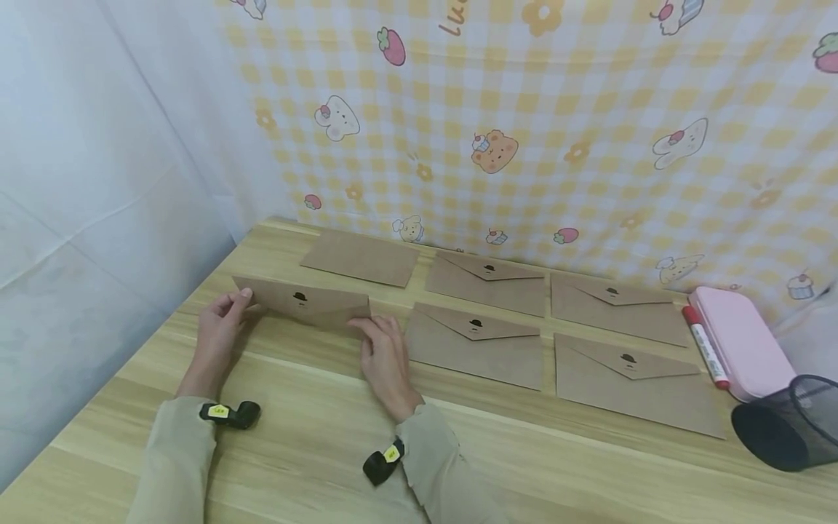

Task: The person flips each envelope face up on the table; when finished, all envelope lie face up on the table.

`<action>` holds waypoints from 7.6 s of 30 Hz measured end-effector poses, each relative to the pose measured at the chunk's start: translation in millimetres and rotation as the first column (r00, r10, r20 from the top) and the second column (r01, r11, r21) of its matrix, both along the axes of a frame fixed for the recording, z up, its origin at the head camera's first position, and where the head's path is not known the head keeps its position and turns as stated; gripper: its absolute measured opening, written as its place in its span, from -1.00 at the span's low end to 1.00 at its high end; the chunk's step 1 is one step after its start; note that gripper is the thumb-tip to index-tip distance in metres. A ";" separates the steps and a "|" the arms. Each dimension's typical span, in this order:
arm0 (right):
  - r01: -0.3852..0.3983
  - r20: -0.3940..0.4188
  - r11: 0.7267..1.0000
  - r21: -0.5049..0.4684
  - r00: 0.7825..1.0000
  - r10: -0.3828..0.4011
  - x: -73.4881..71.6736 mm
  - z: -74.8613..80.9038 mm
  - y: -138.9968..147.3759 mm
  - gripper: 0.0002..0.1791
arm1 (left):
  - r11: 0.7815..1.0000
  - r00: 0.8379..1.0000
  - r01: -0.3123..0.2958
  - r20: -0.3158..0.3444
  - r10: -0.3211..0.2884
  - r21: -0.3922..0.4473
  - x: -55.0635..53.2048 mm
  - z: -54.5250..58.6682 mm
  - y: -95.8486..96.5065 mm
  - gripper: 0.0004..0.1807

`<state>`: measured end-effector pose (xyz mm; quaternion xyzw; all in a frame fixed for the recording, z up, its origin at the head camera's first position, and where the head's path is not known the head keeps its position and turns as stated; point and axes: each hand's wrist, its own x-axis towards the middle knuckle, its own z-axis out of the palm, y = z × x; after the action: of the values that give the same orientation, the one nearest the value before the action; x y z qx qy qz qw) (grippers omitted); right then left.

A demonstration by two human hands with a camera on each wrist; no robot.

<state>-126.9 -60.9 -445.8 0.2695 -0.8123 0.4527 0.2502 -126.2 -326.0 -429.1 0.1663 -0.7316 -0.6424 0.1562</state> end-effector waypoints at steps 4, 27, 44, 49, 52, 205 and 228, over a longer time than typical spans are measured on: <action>-0.008 -0.015 1.000 0.005 1.000 0.008 -0.3 -0.8 0.2 -0.64 | 0.998 1.000 0.014 0.008 -0.014 -0.067 0.1 -0.6 -0.3 -0.49; -0.066 0.024 0.988 -0.142 0.997 0.070 -0.5 0.6 1.5 -0.69 | 0.960 0.990 0.121 -0.039 -0.135 -0.253 -1.6 -8.0 -3.4 -0.82; -0.128 0.231 0.989 -0.072 0.963 0.141 3.4 1.1 0.8 -0.44 | 0.899 0.990 0.143 0.069 -0.126 -0.414 2.3 -6.7 -3.1 -0.59; -0.162 0.339 0.987 -0.009 0.928 0.156 5.8 3.4 -0.5 -0.31 | 0.886 0.987 0.163 0.071 -0.147 -0.434 2.6 -6.0 -3.4 -0.49; -0.175 0.371 0.985 -0.001 0.914 0.163 6.3 3.5 -0.8 -0.31 | 0.879 0.983 0.181 0.081 -0.162 -0.440 3.0 -5.3 -3.3 -0.45; 0.202 0.572 0.979 0.002 0.803 -0.167 -159.8 47.5 41.9 -0.36 | 0.876 0.965 0.236 0.208 -0.160 -0.420 -148.9 26.3 31.0 -0.37; 0.229 0.603 0.971 -0.069 0.785 -0.142 -155.9 56.9 41.9 -0.58 | 0.880 0.952 0.284 0.219 -0.212 -0.382 -148.2 57.0 38.5 -0.42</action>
<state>-282.8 -19.0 -388.9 0.0151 -0.8387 0.5426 0.0449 -274.4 -287.5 -372.2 0.0889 -0.8754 -0.4734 0.0406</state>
